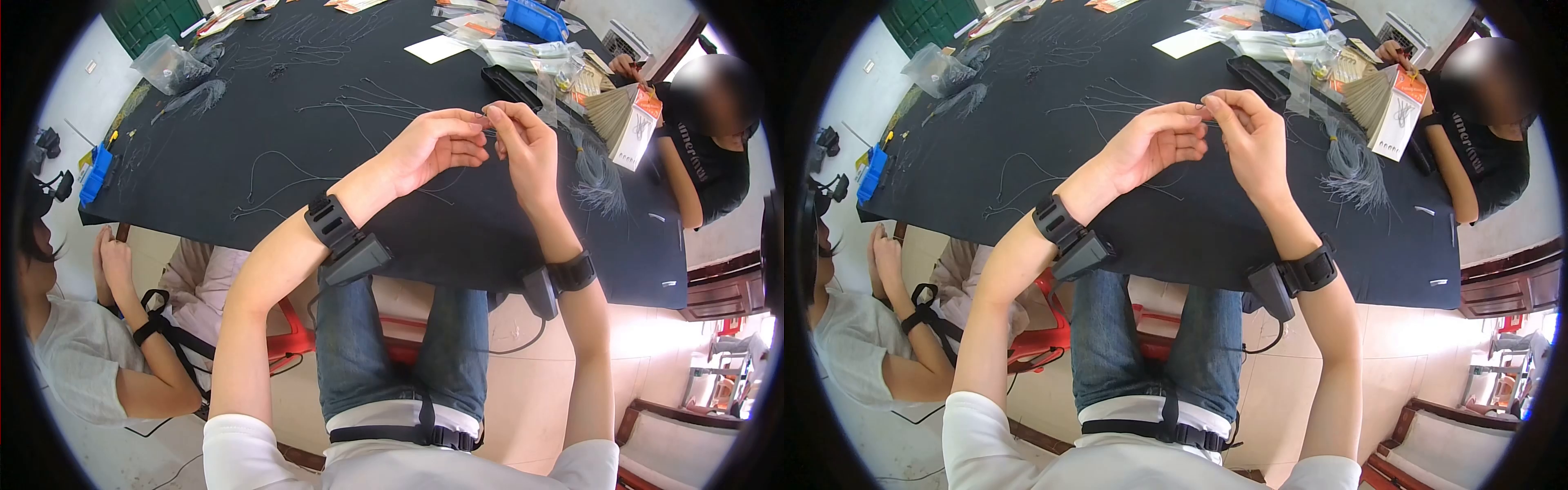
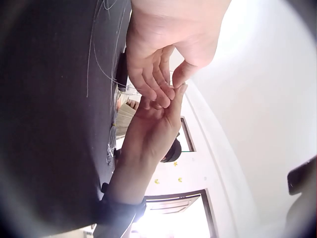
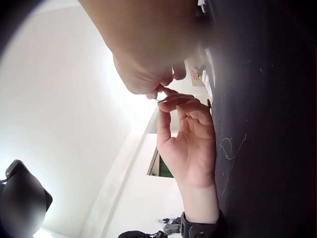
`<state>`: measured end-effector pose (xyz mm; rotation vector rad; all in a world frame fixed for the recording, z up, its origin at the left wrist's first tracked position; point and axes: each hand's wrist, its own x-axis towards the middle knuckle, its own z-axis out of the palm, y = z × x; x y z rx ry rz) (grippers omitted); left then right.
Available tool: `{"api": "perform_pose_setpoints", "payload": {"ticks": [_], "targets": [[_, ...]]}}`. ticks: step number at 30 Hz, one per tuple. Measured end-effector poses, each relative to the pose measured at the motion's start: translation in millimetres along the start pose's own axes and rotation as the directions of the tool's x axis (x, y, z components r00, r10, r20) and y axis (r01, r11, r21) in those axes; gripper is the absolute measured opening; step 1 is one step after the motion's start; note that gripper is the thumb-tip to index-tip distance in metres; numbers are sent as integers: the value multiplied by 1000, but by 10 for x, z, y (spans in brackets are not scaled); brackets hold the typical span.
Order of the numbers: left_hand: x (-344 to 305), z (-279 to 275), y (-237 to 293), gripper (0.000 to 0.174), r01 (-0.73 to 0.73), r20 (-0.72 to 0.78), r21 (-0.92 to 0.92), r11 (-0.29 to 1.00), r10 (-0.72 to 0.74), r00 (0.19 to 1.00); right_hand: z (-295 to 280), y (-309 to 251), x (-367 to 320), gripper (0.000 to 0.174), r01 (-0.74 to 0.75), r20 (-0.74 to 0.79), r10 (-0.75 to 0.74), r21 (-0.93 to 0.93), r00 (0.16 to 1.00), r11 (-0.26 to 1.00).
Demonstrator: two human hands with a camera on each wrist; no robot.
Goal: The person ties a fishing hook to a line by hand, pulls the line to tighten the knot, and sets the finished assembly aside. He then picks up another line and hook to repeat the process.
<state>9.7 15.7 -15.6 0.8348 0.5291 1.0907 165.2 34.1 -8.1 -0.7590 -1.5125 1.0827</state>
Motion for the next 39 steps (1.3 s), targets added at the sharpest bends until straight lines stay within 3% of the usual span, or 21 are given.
{"api": "perform_pose_setpoints", "payload": {"ticks": [11, 17, 26, 39], "targets": [[1, 6, 24, 26, 23, -11, -52, 998, -23, 1000, 2, 13, 6, 13, 21, 15, -21, 13, 1000, 1000], [6, -18, -1, 20, -5, -3, -41, 999, 5, 1000, 11, 3, -4, 13, 32, 14, -32, 13, 999, 999], [16, -10, -5, 16, -51, -93, -16, 999, 49, 994, -11, 46, 8, 15, 13, -44, -19, -125, 999, 992], [7, -54, -12, 14, -94, -117, 120, 988, 108, 987, -12, 28, 8, 21, -42, -51, 34, -151, 998, 988]]}}
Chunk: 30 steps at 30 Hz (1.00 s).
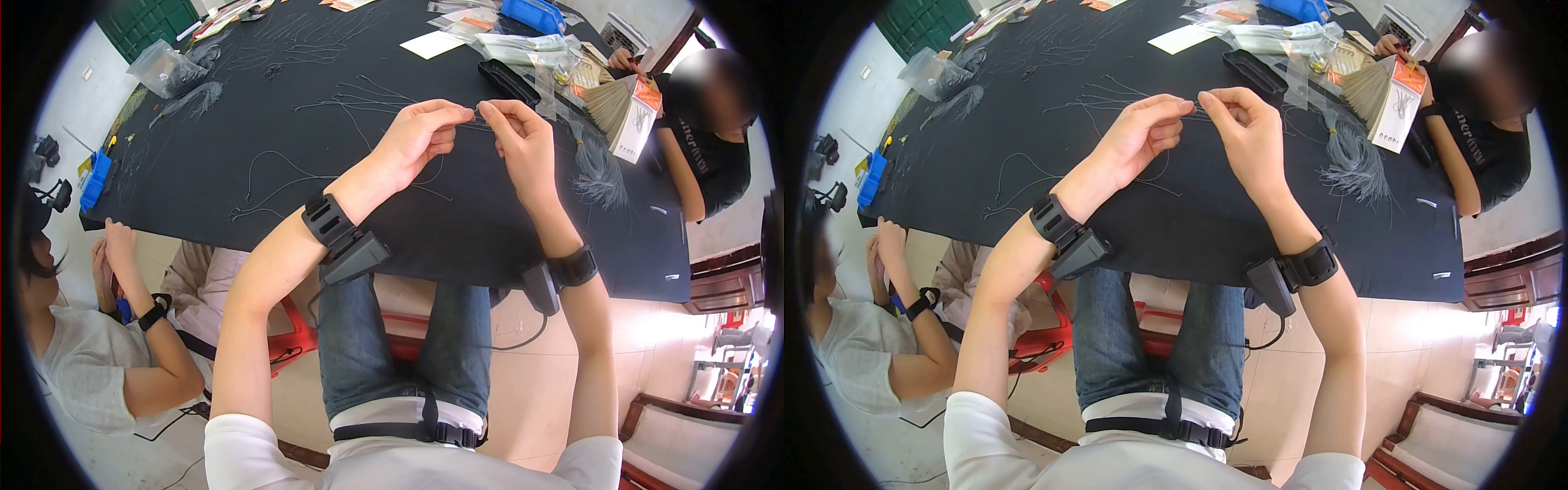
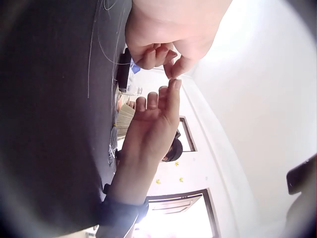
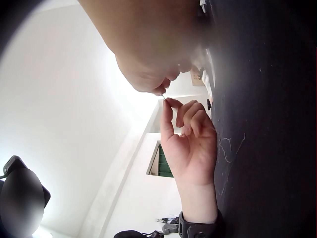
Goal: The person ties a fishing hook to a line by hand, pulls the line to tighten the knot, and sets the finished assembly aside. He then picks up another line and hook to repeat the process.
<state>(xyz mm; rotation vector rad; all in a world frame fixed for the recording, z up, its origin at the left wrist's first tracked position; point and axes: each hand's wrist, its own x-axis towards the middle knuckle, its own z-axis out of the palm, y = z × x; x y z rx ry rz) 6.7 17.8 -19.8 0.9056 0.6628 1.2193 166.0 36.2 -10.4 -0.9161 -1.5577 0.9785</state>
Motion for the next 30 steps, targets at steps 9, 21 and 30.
{"api": "perform_pose_setpoints", "payload": {"ticks": [9, 21, 30], "targets": [[5, -18, 9, 12, 9, -4, 9, 1000, -9, 1000, 14, -26, 0, 26, -57, 54, 53, 78, 997, 995], [-11, 10, 34, 12, 47, -8, 14, 999, -46, 999, -18, 20, 5, 16, -20, 114, 21, -11, 993, 1000], [-22, 20, 44, 13, 38, -2, 49, 998, -38, 999, -23, 38, 14, 15, 62, 97, -53, -97, 994, 993]]}}
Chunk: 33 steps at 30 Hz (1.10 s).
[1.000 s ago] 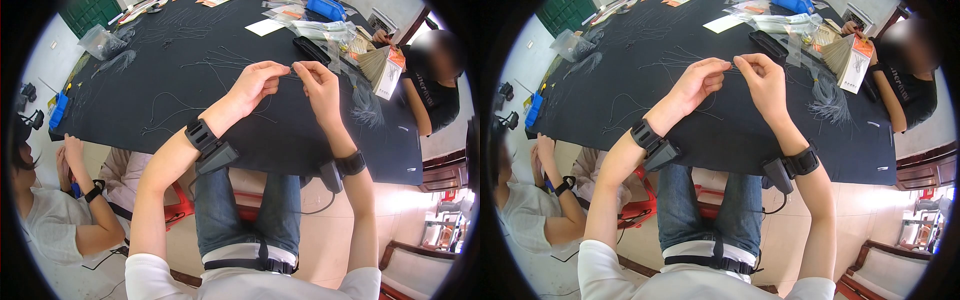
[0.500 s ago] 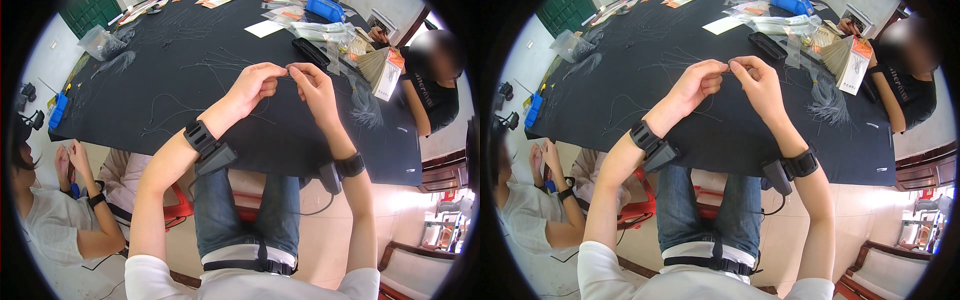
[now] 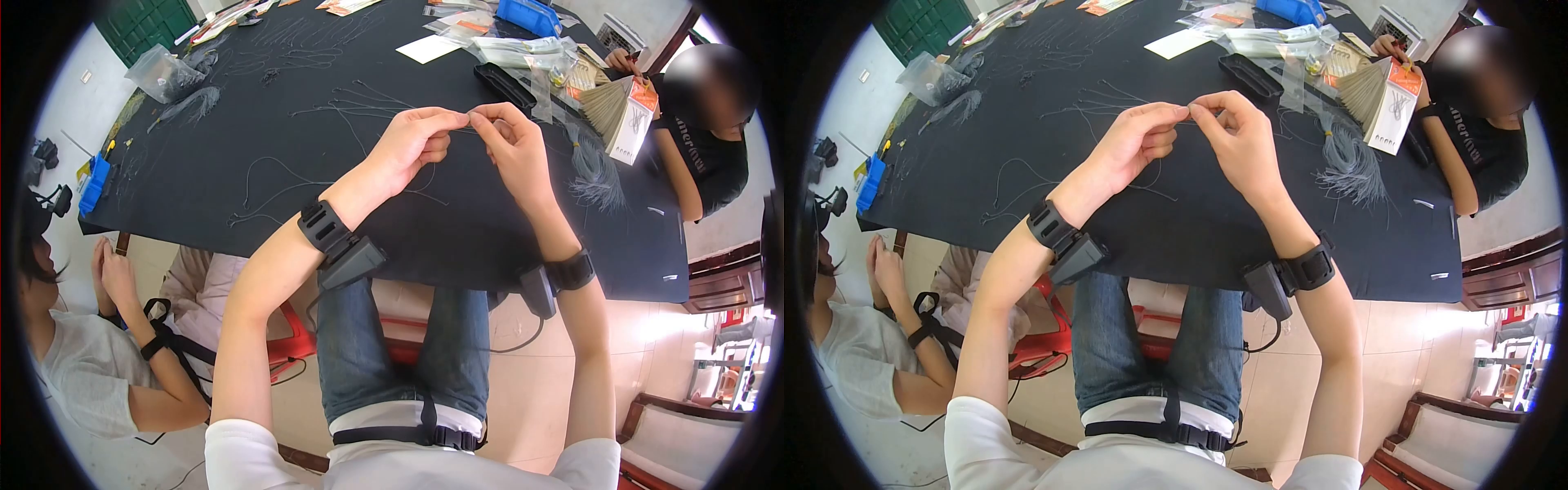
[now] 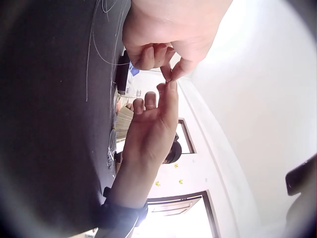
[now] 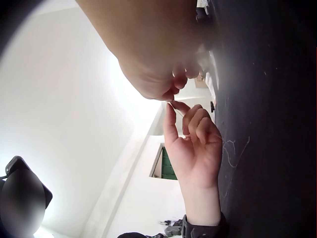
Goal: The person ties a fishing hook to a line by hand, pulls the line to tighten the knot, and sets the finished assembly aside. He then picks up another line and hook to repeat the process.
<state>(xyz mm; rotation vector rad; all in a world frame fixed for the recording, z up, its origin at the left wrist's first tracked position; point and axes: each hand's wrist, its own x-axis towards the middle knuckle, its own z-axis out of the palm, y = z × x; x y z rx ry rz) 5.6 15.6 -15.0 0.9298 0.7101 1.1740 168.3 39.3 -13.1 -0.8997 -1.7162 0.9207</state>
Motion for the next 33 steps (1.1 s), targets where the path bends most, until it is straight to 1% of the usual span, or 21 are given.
{"api": "perform_pose_setpoints", "payload": {"ticks": [2, 5, 8, 11, 12, 15, 16, 19, 22, 25, 28, 31, 33], "targets": [[-2, -3, -5, 13, 0, -8, 3, 1000, 0, 1000, -13, -23, -5, 16, -14, 9, 14, -14, 1000, 1000], [-1, 11, 8, 11, -10, -25, -1, 1000, 10, 1000, -5, -80, -15, 22, -146, 66, 135, 209, 989, 967], [-22, 32, 32, 10, -37, -30, 11, 999, 38, 999, -38, -100, -22, 32, -297, 170, 249, 401, 954, 866], [-33, 45, 51, 8, -54, -31, 21, 998, 54, 998, -68, -99, -39, 41, -506, 427, 335, 391, 840, 769], [-35, 44, 52, 8, -60, -21, 22, 998, 60, 998, -56, -107, -46, 41, -547, 510, 330, 366, 795, 753], [-48, 39, 54, 7, -76, 4, 22, 997, 76, 997, 15, -157, -87, 36, -594, 656, 307, 269, 689, 758], [-48, 46, 62, 8, -81, 10, 21, 996, 81, 997, 25, -145, -85, 30, -584, 683, 283, 256, 673, 770], [-43, 51, 70, 8, -86, 19, 5, 996, 85, 996, 37, -76, -81, 23, -567, 701, 303, 174, 646, 805], [-41, 46, 71, 9, -81, 20, -8, 997, 81, 997, 19, -57, -69, 20, -547, 690, 300, 165, 658, 821], [-41, 33, 69, 9, -78, 20, -3, 997, 78, 997, 14, -69, -67, 19, -520, 662, 316, 130, 679, 844], [-45, 30, 78, 10, -74, 23, 18, 997, 73, 997, 11, -73, -63, 19, -506, 648, 337, 87, 683, 858], [-48, 29, 80, 9, -68, 23, 36, 997, 68, 997, 13, -66, -67, 19, -499, 643, 333, 89, 690, 862], [-52, 36, 77, 9, -72, 11, 64, 995, 71, 997, 12, -74, -70, 19, -511, 631, 356, 75, 690, 856]]}}
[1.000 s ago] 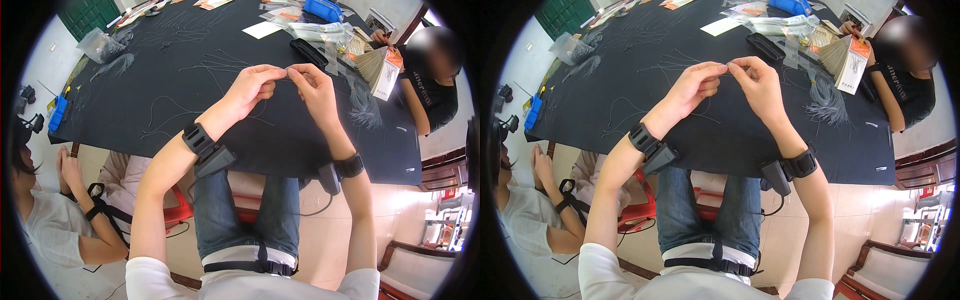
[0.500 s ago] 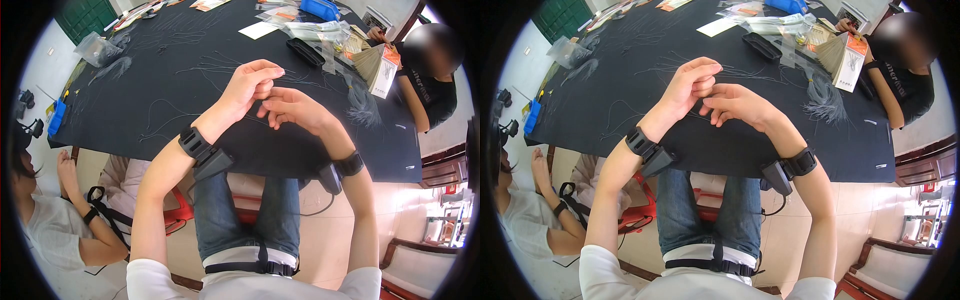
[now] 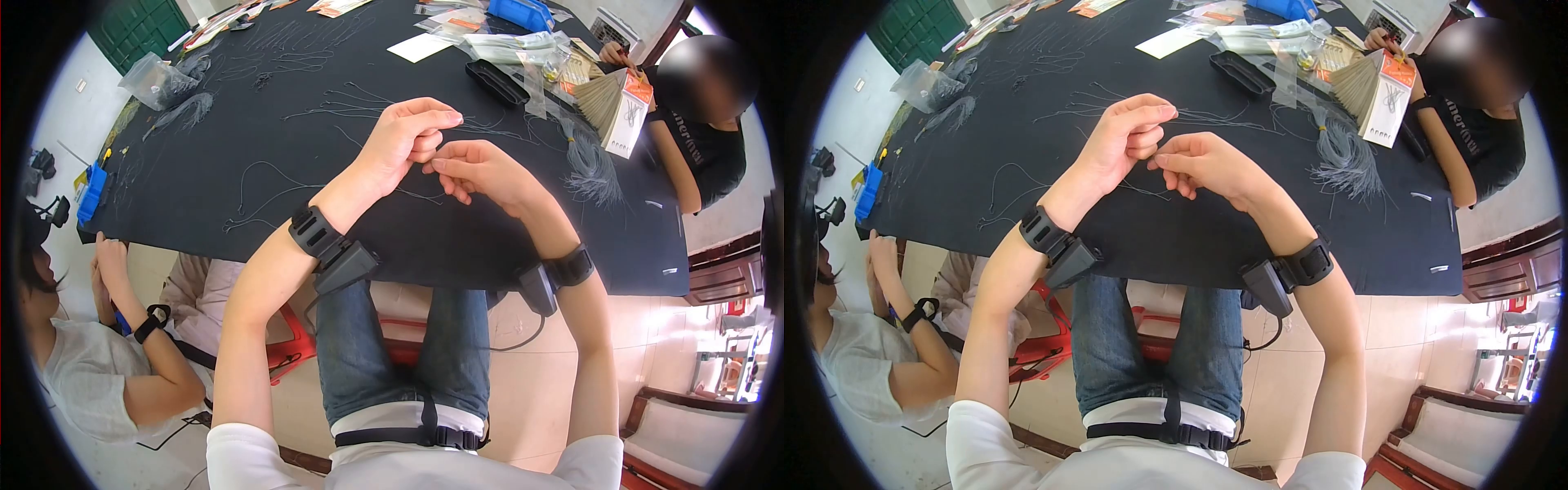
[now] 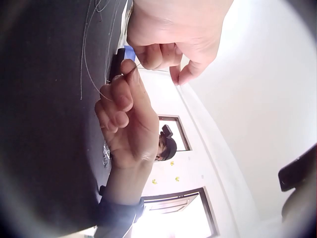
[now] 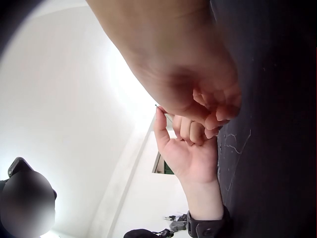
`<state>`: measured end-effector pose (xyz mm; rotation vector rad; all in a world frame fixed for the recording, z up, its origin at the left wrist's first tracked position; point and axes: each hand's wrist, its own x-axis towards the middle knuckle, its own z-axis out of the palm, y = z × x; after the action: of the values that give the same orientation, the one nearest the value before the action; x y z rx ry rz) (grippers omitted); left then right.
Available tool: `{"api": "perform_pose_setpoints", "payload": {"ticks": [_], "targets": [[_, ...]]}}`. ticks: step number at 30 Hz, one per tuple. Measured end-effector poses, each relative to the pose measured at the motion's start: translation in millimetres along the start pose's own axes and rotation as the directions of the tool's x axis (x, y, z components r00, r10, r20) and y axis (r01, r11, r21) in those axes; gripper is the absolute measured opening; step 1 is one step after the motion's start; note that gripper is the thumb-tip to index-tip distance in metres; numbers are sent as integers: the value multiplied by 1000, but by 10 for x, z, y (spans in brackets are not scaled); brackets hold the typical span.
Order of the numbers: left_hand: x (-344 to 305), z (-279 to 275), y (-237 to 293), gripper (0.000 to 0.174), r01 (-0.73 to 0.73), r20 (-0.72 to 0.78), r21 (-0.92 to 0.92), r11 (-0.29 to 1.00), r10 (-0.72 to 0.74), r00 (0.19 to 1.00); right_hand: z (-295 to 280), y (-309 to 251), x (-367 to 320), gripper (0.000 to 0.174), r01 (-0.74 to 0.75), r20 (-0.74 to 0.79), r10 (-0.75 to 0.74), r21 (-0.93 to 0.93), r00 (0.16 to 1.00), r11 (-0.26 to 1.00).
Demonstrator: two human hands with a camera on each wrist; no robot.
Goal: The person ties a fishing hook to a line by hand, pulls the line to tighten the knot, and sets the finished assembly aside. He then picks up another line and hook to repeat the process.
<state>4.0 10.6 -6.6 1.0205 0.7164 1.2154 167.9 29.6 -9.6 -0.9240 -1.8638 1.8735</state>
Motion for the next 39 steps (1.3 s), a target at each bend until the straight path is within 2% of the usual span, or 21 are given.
{"api": "perform_pose_setpoints", "payload": {"ticks": [1, 4, 7, 13, 22, 34, 37, 39], "targets": [[-8, 16, 2, 9, -5, -12, 24, 1000, 5, 1000, 1, -8, -4, 20, -9, -9, 9, -1, 1000, 1000], [-15, 49, 27, 9, -53, -44, 173, 983, 62, 997, 27, -63, -45, 23, 51, -202, -48, 13, 978, 999], [-18, 80, 34, 9, -87, -98, 340, 936, 127, 987, -35, -28, -27, 28, 206, -379, -160, 82, 911, 975], [-11, 82, 16, 9, -107, -127, 426, 898, 176, 976, -77, -81, -67, 28, 243, -361, -163, 189, 918, 951], [-5, 74, -1, 9, -107, -116, 427, 898, 171, 978, -73, -40, -22, 22, 287, -421, -213, 122, 882, 950], [-6, 69, -9, 9, -117, -115, 427, 897, 182, 976, -56, -47, -27, 22, 304, -438, -210, 157, 874, 940], [-9, 74, 14, 9, -162, -134, 338, 927, 218, 967, -104, -34, -32, 28, 212, -430, -118, 176, 895, 961], [-19, 68, 61, 9, -207, -136, 230, 951, 242, 961, -87, -146, -104, 33, -14, -220, 29, 69, 975, 998]]}}
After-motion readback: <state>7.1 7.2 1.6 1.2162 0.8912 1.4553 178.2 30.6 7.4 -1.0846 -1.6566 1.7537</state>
